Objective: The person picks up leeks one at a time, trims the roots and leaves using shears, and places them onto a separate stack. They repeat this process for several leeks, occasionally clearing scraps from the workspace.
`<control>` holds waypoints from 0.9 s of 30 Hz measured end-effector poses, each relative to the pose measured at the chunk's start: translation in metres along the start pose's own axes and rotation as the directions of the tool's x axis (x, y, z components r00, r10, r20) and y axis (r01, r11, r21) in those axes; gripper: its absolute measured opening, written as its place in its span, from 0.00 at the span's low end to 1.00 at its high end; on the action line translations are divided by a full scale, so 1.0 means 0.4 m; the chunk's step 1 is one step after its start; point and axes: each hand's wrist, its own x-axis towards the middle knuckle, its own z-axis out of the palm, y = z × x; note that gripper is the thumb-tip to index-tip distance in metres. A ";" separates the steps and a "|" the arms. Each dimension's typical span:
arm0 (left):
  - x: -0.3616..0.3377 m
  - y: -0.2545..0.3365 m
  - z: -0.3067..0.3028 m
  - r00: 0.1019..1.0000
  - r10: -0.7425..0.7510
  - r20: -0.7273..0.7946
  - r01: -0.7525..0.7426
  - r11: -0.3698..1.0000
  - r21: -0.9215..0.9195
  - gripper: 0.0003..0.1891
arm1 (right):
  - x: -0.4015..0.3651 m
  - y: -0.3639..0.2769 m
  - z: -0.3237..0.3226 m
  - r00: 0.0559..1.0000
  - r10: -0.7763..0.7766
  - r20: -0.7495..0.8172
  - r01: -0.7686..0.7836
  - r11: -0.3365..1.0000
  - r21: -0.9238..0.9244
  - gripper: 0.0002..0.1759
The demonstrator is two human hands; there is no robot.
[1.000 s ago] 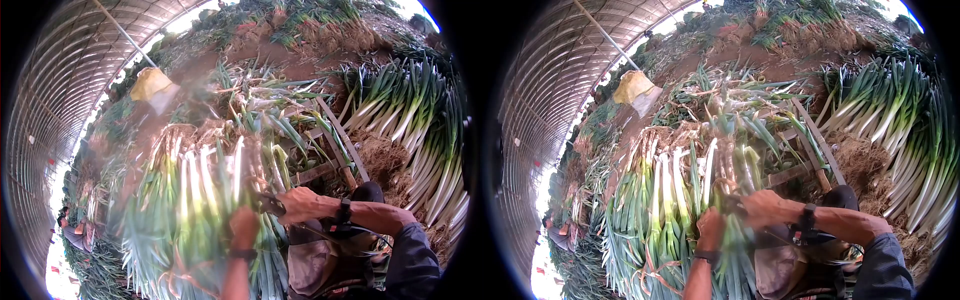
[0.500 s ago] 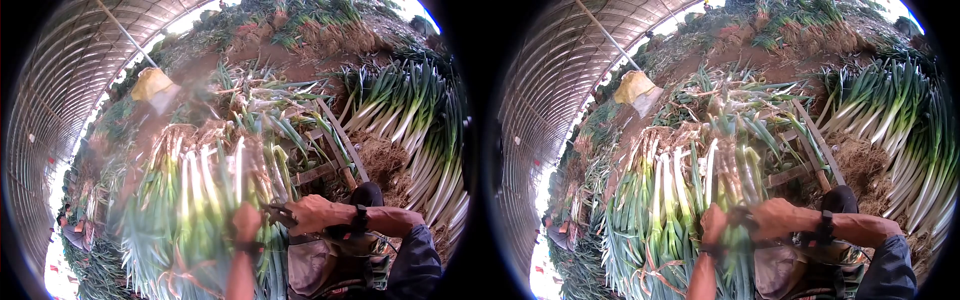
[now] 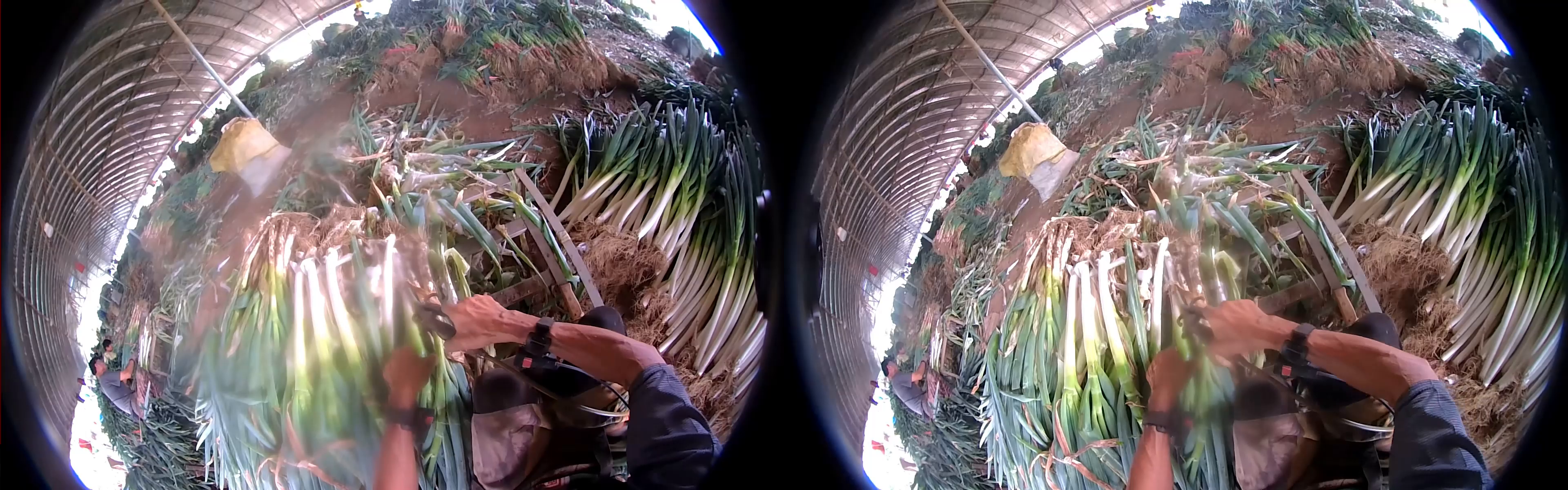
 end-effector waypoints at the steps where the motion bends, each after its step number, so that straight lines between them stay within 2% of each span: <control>1: 0.002 0.004 -0.006 1.000 0.001 0.004 -0.001 1.000 -0.021 0.27 | 0.021 0.009 0.010 0.997 -0.053 -0.048 0.051 0.998 -0.035 0.29; 2: 0.001 0.008 -0.009 1.000 0.001 0.006 -0.001 0.999 -0.036 0.26 | 0.035 0.021 0.021 0.990 -0.107 -0.093 0.101 0.992 -0.072 0.28; 4: -0.016 0.017 -0.020 1.000 -0.001 0.012 0.001 0.998 -0.066 0.25 | 0.059 0.038 0.018 0.995 -0.078 -0.064 0.075 0.996 -0.047 0.28; 5: -0.022 0.024 -0.021 0.999 -0.009 -0.036 0.007 0.998 -0.066 0.28 | 0.071 0.036 0.010 0.997 -0.064 -0.049 0.063 0.997 -0.035 0.28; 7: -0.029 0.032 -0.014 0.991 -0.026 -0.132 0.017 0.998 -0.064 0.35 | 0.106 0.036 0.007 1.000 0.018 0.001 -0.018 0.999 -0.038 0.28; 8: -0.024 0.024 -0.006 0.990 -0.011 -0.141 0.000 0.997 -0.082 0.34 | 0.122 0.041 0.009 0.998 0.059 0.025 -0.058 0.997 -0.041 0.28; 11: 0.004 -0.005 0.025 0.987 0.008 -0.161 -0.028 0.992 -0.126 0.33 | 0.156 0.060 0.018 0.991 -0.041 -0.129 0.033 0.998 -0.059 0.27; 14: 0.012 -0.005 0.026 0.984 -0.020 -0.178 -0.008 0.988 -0.154 0.31 | 0.179 0.076 0.007 0.998 0.007 -0.070 -0.012 0.998 -0.069 0.26; 17: 0.007 -0.004 0.028 0.971 -0.028 -0.236 -0.010 0.987 -0.160 0.29 | 0.187 0.079 -0.002 1.000 0.019 0.005 -0.018 0.978 -0.208 0.25; 19: 0.052 -0.039 0.067 0.956 -0.036 -0.291 -0.009 0.989 -0.150 0.28 | 0.134 0.053 -0.030 0.987 0.113 0.116 -0.114 0.993 0.006 0.25; 20: 0.099 -0.082 0.098 0.974 -0.013 -0.227 -0.033 0.980 -0.196 0.28 | 0.088 0.018 -0.057 0.973 0.149 0.177 -0.170 0.980 0.108 0.25; 23: 0.028 -0.046 -0.015 0.992 0.018 -0.121 -0.050 0.963 -0.264 0.26 | -0.104 -0.090 -0.151 0.965 0.152 0.215 -0.229 0.889 0.397 0.26; 24: 0.008 -0.029 -0.045 0.993 0.057 -0.100 -0.089 0.933 -0.349 0.28 | -0.128 -0.078 -0.145 0.989 0.044 0.141 -0.093 0.926 0.365 0.27; 26: 0.006 -0.042 -0.029 0.977 0.098 -0.191 -0.159 0.928 -0.338 0.31 | -0.188 -0.059 -0.106 0.983 -0.182 0.001 0.175 0.946 0.273 0.29; 27: 0.005 -0.046 -0.023 0.965 0.116 -0.236 -0.192 0.924 -0.331 0.32 | -0.181 -0.028 -0.024 0.899 -0.329 -0.290 0.404 0.879 0.253 0.28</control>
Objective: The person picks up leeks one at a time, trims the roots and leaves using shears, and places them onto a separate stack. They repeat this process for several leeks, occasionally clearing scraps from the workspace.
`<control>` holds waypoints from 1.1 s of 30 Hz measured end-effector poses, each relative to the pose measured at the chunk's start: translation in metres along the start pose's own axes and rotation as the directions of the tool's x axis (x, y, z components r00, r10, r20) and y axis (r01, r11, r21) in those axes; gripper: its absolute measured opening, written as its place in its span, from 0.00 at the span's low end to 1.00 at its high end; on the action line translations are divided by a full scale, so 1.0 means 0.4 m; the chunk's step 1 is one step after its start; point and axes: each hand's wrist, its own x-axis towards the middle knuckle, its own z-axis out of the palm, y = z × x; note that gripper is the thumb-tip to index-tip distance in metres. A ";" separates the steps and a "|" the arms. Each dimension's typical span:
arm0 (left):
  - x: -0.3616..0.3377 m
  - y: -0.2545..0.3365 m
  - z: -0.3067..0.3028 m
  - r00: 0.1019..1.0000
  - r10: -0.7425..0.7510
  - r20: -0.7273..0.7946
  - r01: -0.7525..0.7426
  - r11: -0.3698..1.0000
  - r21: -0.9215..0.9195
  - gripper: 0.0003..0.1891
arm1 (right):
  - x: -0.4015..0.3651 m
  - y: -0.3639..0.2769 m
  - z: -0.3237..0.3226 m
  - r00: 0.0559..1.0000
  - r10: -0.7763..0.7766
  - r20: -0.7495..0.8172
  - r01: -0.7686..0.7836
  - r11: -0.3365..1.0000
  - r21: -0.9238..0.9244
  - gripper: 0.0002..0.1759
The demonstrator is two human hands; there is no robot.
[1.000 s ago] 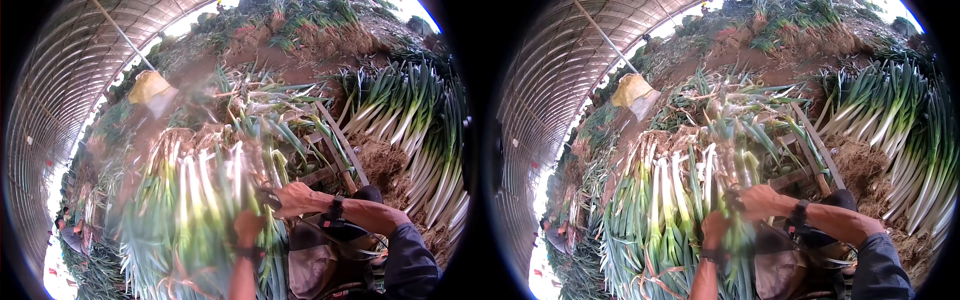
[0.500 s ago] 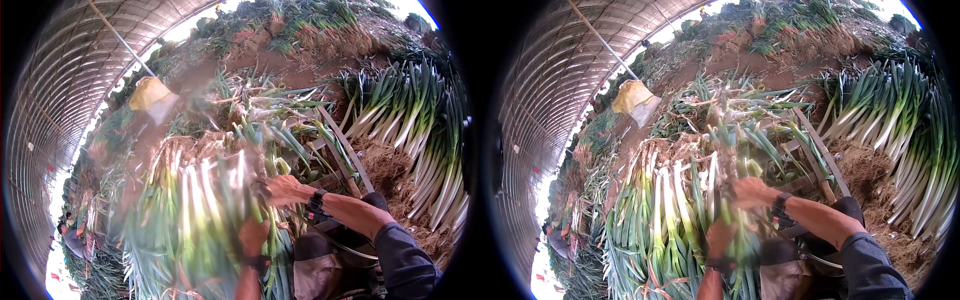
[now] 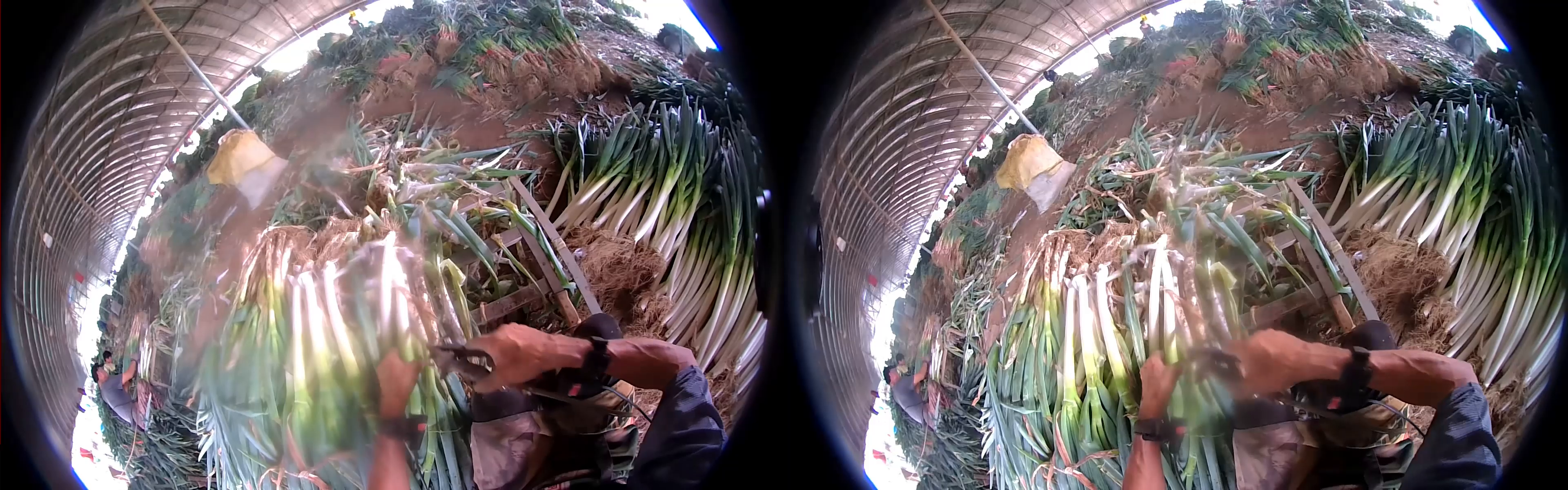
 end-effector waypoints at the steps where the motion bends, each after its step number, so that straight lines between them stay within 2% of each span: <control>1: -0.011 0.025 -0.004 1.000 -0.004 -0.026 0.004 1.000 -0.001 0.35 | -0.017 0.089 0.101 0.943 -0.234 -0.235 0.237 0.971 -0.012 0.28; 4: -0.006 -0.027 0.016 0.999 0.043 -0.017 -0.044 0.997 -0.056 0.35 | -0.042 0.010 0.043 0.942 -0.179 -0.285 0.202 0.978 0.053 0.27; 7: -0.031 -0.002 -0.002 0.977 0.155 -0.150 -0.159 0.987 -0.017 0.31 | -0.040 -0.031 -0.019 0.989 0.036 -0.143 -0.051 0.993 -0.104 0.29; 9: -0.041 0.039 -0.045 0.996 0.067 -0.055 -0.070 0.996 -0.052 0.29 | -0.044 -0.048 -0.041 0.977 0.204 -0.057 -0.211 0.953 -0.218 0.30; 10: -0.048 0.044 -0.061 1.000 0.017 -0.004 -0.017 0.998 -0.066 0.28 | -0.048 -0.059 -0.049 0.969 0.240 -0.053 -0.245 0.945 -0.217 0.30; 12: -0.023 -0.013 -0.028 0.999 0.033 -0.004 -0.032 0.992 0.121 0.25 | -0.052 -0.078 -0.057 0.951 0.307 -0.041 -0.309 0.926 -0.216 0.29; 14: -0.027 -0.014 -0.018 0.997 0.062 0.048 -0.072 0.968 0.241 0.25 | -0.058 -0.083 -0.064 0.943 0.333 0.015 -0.326 0.931 -0.161 0.29; 15: -0.033 -0.012 -0.005 0.998 0.003 0.061 -0.021 0.955 0.296 0.25 | -0.065 -0.083 -0.063 0.936 0.348 0.044 -0.340 0.931 -0.133 0.29; 18: -0.072 0.012 0.001 0.976 0.166 -0.144 -0.121 0.953 0.277 0.25 | -0.094 -0.057 -0.050 0.978 0.188 -0.089 -0.200 0.968 -0.151 0.30; 19: -0.085 0.016 0.001 0.953 0.231 -0.198 -0.170 0.944 0.283 0.23 | -0.099 -0.044 -0.061 0.977 0.212 0.009 -0.210 0.974 -0.085 0.31; 22: -0.154 0.026 -0.003 0.966 0.220 -0.136 -0.179 0.949 0.258 0.20 | -0.110 -0.048 -0.060 0.968 0.241 0.070 -0.236 0.969 -0.071 0.31; 23: -0.180 0.014 -0.001 0.974 0.219 -0.052 -0.200 0.947 0.254 0.19 | -0.107 -0.058 -0.063 0.928 0.329 0.175 -0.314 0.943 -0.107 0.32; 25: -0.228 0.013 0.005 0.988 0.157 -0.008 -0.149 0.954 0.259 0.20 | -0.097 -0.081 -0.070 0.793 0.490 0.362 -0.444 0.872 -0.207 0.34; 27: -0.259 -0.001 0.025 0.993 0.121 -0.013 -0.113 0.961 0.253 0.19 | -0.116 -0.086 -0.049 0.824 0.457 0.335 -0.436 0.889 -0.139 0.37; 31: -0.304 0.019 0.008 0.987 0.160 -0.003 -0.154 0.952 0.264 0.17 | -0.153 -0.112 -0.005 0.882 0.386 0.269 -0.399 0.917 -0.009 0.42; 33: -0.311 0.007 0.014 0.979 0.203 -0.027 -0.188 0.944 0.271 0.20 | -0.142 -0.137 -0.035 0.903 0.290 0.318 -0.277 0.957 -0.084 0.42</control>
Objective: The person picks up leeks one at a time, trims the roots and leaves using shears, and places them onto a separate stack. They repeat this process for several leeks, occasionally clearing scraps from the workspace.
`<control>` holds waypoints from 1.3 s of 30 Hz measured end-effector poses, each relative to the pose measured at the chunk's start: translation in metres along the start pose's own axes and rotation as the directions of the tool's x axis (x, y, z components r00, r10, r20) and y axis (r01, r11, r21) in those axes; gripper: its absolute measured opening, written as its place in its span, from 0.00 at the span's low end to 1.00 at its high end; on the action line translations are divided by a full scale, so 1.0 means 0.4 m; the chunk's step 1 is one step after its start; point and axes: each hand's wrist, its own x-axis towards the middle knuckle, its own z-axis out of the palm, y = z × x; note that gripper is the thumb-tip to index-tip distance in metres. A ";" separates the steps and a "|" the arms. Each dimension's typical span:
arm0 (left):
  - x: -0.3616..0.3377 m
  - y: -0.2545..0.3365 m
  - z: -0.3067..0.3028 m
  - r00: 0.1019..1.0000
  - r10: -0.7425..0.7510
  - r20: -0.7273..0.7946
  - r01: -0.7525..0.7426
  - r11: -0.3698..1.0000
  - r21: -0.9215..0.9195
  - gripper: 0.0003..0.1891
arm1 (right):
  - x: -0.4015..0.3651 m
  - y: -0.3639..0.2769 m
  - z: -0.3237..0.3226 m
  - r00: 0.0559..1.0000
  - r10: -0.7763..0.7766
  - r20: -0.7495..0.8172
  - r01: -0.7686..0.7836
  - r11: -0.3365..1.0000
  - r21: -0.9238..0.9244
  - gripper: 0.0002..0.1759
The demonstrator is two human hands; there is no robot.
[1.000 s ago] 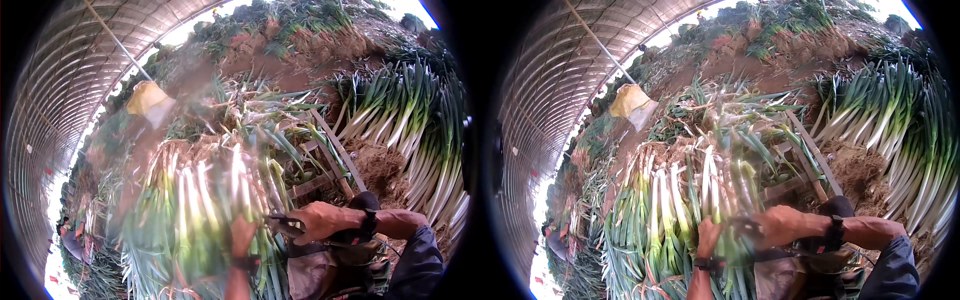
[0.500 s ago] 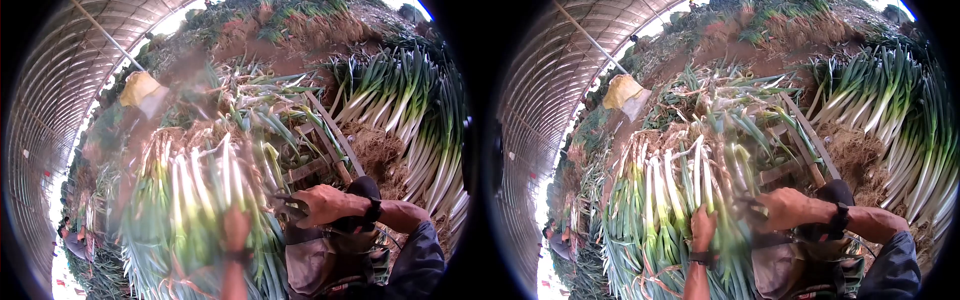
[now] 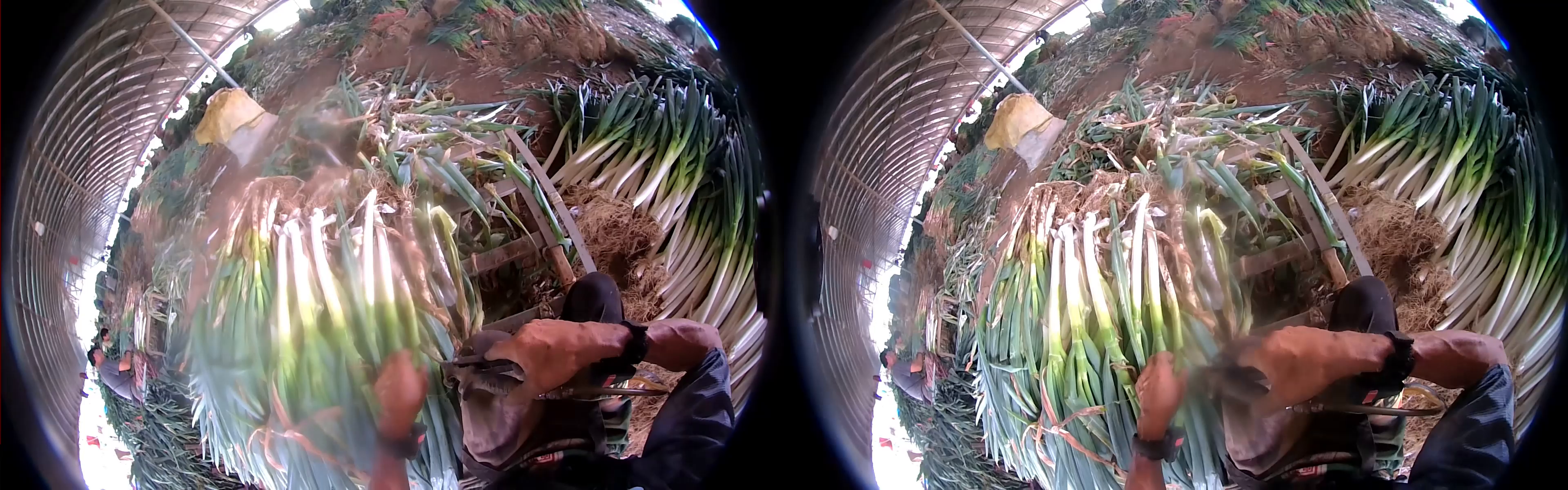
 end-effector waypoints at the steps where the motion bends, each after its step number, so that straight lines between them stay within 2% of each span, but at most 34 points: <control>1: -0.002 0.002 -0.002 1.000 -0.006 0.030 0.005 1.000 0.024 0.20 | -0.001 -0.013 -0.014 0.999 -0.049 0.022 0.050 0.997 -0.054 0.42; 4: 0.003 0.015 -0.003 0.993 -0.040 0.108 0.032 0.997 0.074 0.21 | -0.011 -0.029 0.006 0.970 0.244 0.006 -0.244 0.969 0.030 0.39; 7: 0.012 0.030 0.017 0.979 -0.142 0.144 0.131 0.988 0.081 0.21 | 0.000 -0.054 -0.062 0.947 0.172 0.272 -0.132 0.979 -0.157 0.36; 9: 0.020 0.046 0.033 0.957 -0.248 0.148 0.239 0.968 0.078 0.21 | -0.011 -0.047 -0.041 0.987 0.018 0.160 -0.012 0.999 -0.036 0.37; 10: 0.020 0.042 0.042 0.958 -0.253 0.136 0.248 0.967 0.048 0.21 | -0.014 -0.046 -0.036 0.994 -0.056 0.096 0.054 0.998 0.018 0.37; 13: 0.019 0.035 0.055 0.960 -0.263 0.099 0.267 0.963 -0.027 0.20 | -0.002 -0.072 -0.054 0.938 0.146 0.315 -0.054 0.958 -0.283 0.39; 16: 0.021 0.040 0.047 0.965 -0.256 0.061 0.260 0.963 -0.067 0.19 | 0.013 -0.063 -0.054 0.968 0.106 0.228 -0.056 0.974 -0.218 0.39; 19: 0.022 0.029 0.056 0.973 -0.228 0.046 0.231 0.969 -0.086 0.18 | 0.045 -0.084 -0.069 0.910 0.292 0.294 -0.217 0.940 -0.263 0.35; 22: 0.026 0.032 0.051 0.977 -0.204 0.069 0.208 0.976 -0.062 0.17 | 0.062 -0.061 -0.057 0.953 0.206 0.220 -0.160 0.965 -0.208 0.32; 25: 0.031 0.046 0.051 0.975 -0.209 0.071 0.210 0.977 -0.017 0.16 | 0.087 -0.015 -0.042 0.975 0.190 0.111 -0.152 0.946 -0.285 0.30; 28: 0.043 0.036 0.089 0.975 -0.205 0.086 0.205 0.979 0.015 0.15 | 0.084 -0.033 -0.076 0.970 0.193 0.150 -0.168 0.972 -0.165 0.30; 31: 0.052 0.064 0.072 0.961 -0.244 0.133 0.236 0.969 0.072 0.15 | 0.108 0.001 -0.066 0.980 0.184 0.081 -0.172 0.976 -0.135 0.29; 33: 0.051 0.092 0.046 0.958 -0.254 0.130 0.244 0.966 0.090 0.16 | 0.116 0.003 -0.078 0.982 0.168 0.088 -0.161 0.983 -0.088 0.29; 36: 0.060 0.094 0.059 0.949 -0.283 0.140 0.281 0.959 0.038 0.18 | 0.106 0.001 -0.080 0.982 0.177 0.063 -0.177 0.984 -0.012 0.28; 37: 0.058 0.082 0.075 0.964 -0.246 0.096 0.250 0.968 -0.026 0.18 | 0.095 0.000 -0.081 0.981 0.187 0.048 -0.188 0.982 0.013 0.28; 39: 0.058 0.048 0.121 0.984 -0.176 -0.004 0.173 0.973 -0.153 0.19 | 0.065 -0.004 -0.088 0.964 0.232 0.127 -0.225 0.972 -0.065 0.29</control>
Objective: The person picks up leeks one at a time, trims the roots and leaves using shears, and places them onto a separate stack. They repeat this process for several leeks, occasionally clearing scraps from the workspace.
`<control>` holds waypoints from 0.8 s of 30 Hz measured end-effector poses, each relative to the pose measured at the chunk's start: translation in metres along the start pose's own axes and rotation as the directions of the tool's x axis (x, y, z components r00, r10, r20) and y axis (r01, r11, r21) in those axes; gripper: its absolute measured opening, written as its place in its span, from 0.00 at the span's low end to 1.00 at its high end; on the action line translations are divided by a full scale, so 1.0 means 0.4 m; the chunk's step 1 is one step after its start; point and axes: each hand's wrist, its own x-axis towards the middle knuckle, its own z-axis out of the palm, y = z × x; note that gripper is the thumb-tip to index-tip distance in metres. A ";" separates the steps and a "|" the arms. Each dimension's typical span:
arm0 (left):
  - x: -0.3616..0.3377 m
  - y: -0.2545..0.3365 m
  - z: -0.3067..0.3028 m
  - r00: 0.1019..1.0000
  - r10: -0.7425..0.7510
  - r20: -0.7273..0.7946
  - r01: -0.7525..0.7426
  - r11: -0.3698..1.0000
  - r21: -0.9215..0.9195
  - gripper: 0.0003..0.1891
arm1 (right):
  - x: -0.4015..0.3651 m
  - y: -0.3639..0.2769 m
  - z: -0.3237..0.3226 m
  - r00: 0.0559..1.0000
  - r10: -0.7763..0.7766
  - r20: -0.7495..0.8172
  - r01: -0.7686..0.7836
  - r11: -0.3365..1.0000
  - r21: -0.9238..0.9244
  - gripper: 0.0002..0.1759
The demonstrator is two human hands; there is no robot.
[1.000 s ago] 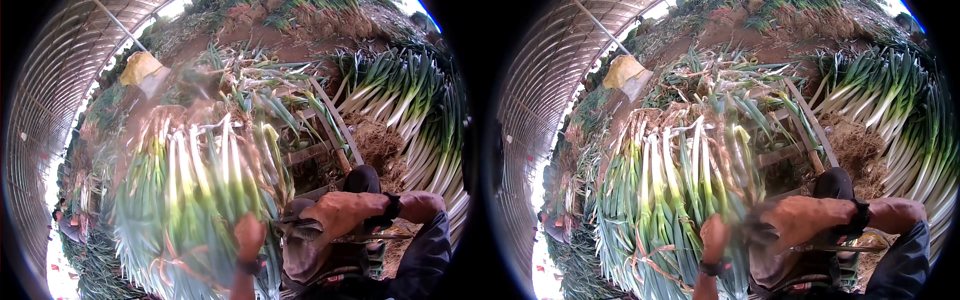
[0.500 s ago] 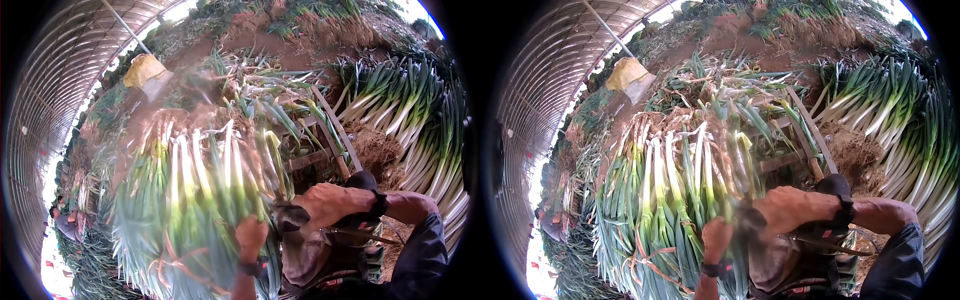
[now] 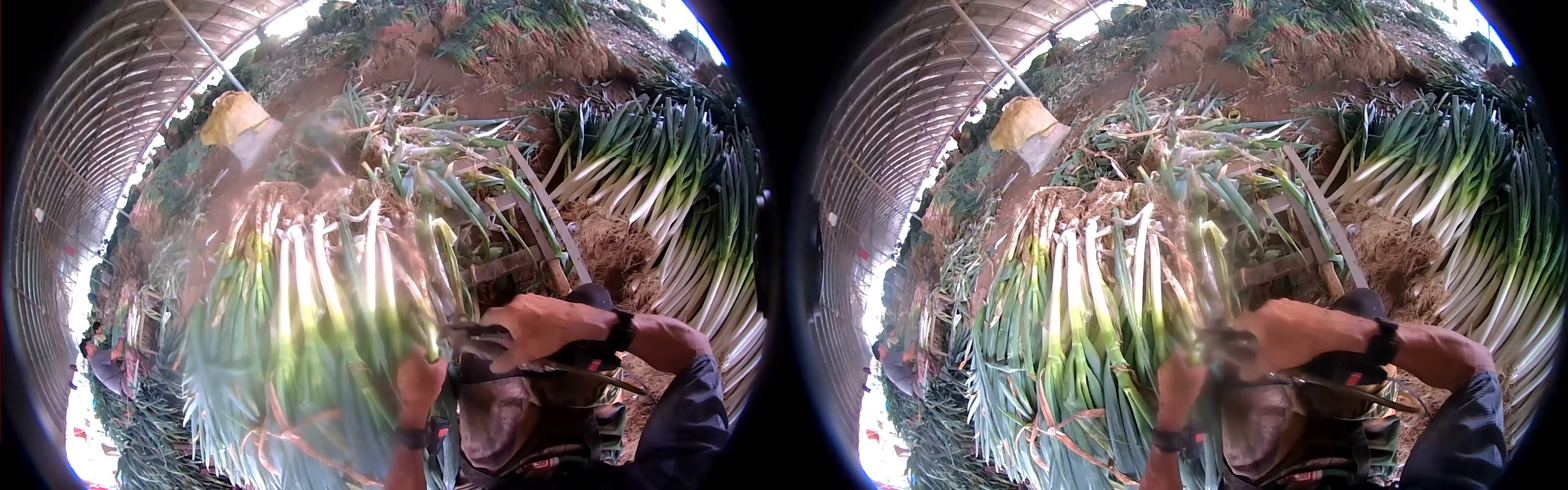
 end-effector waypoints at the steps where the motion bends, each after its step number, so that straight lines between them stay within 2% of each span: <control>1: 0.004 -0.007 0.010 0.998 0.053 -0.037 -0.054 0.998 -0.035 0.19 | -0.019 -0.001 -0.003 0.999 0.025 0.039 -0.024 0.999 -0.038 0.31; 3: 0.006 -0.013 0.023 0.982 0.153 -0.115 -0.164 0.981 -0.101 0.21 | -0.070 -0.022 -0.014 0.998 0.027 0.062 -0.026 0.999 -0.026 0.33; 4: 0.007 -0.001 0.019 0.993 0.094 -0.065 -0.103 0.984 -0.145 0.21 | -0.089 -0.026 -0.018 0.997 0.027 0.071 -0.026 0.999 -0.021 0.35; 6: 0.013 0.025 0.005 0.999 -0.017 0.042 0.026 0.975 -0.219 0.23 | -0.110 -0.024 -0.006 0.997 -0.071 -0.014 0.071 0.997 -0.003 0.34; 8: 0.016 0.021 0.002 0.995 -0.025 0.094 0.056 0.937 -0.344 0.24 | -0.120 -0.031 -0.003 0.983 -0.166 -0.083 0.171 0.984 0.055 0.34; 9: 0.017 0.018 0.002 0.993 -0.026 0.119 0.073 0.912 -0.403 0.24 | -0.114 -0.023 0.001 0.990 -0.126 -0.062 0.127 0.992 0.008 0.34; 11: 0.022 -0.045 0.080 0.984 0.177 0.028 -0.173 0.978 -0.118 0.24 | -0.085 0.007 0.011 0.999 -0.043 -0.029 0.040 0.995 -0.090 0.35; 12: 0.027 -0.066 0.106 0.959 0.284 0.006 -0.284 0.958 0.038 0.24 | -0.074 0.012 0.010 0.998 -0.038 -0.050 0.032 0.992 -0.122 0.36; 15: 0.017 0.010 0.035 0.998 0.006 0.069 0.010 0.974 -0.226 0.24 | -0.024 0.028 0.012 0.997 -0.026 -0.073 0.014 0.987 -0.161 0.39; 18: 0.022 -0.032 0.073 0.993 0.117 -0.003 -0.116 0.984 -0.132 0.23 | 0.029 0.037 0.005 0.998 -0.016 -0.053 0.011 0.996 -0.093 0.40; 21: 0.034 0.022 0.018 0.991 -0.063 0.122 0.086 0.978 -0.189 0.22 | 0.058 -0.008 -0.013 0.996 -0.010 -0.093 0.008 1.000 -0.023 0.36; 24: 0.046 0.017 0.029 0.987 -0.102 0.122 0.122 0.977 -0.172 0.20 | 0.110 -0.002 -0.020 0.995 0.017 -0.098 -0.015 1.000 0.021 0.32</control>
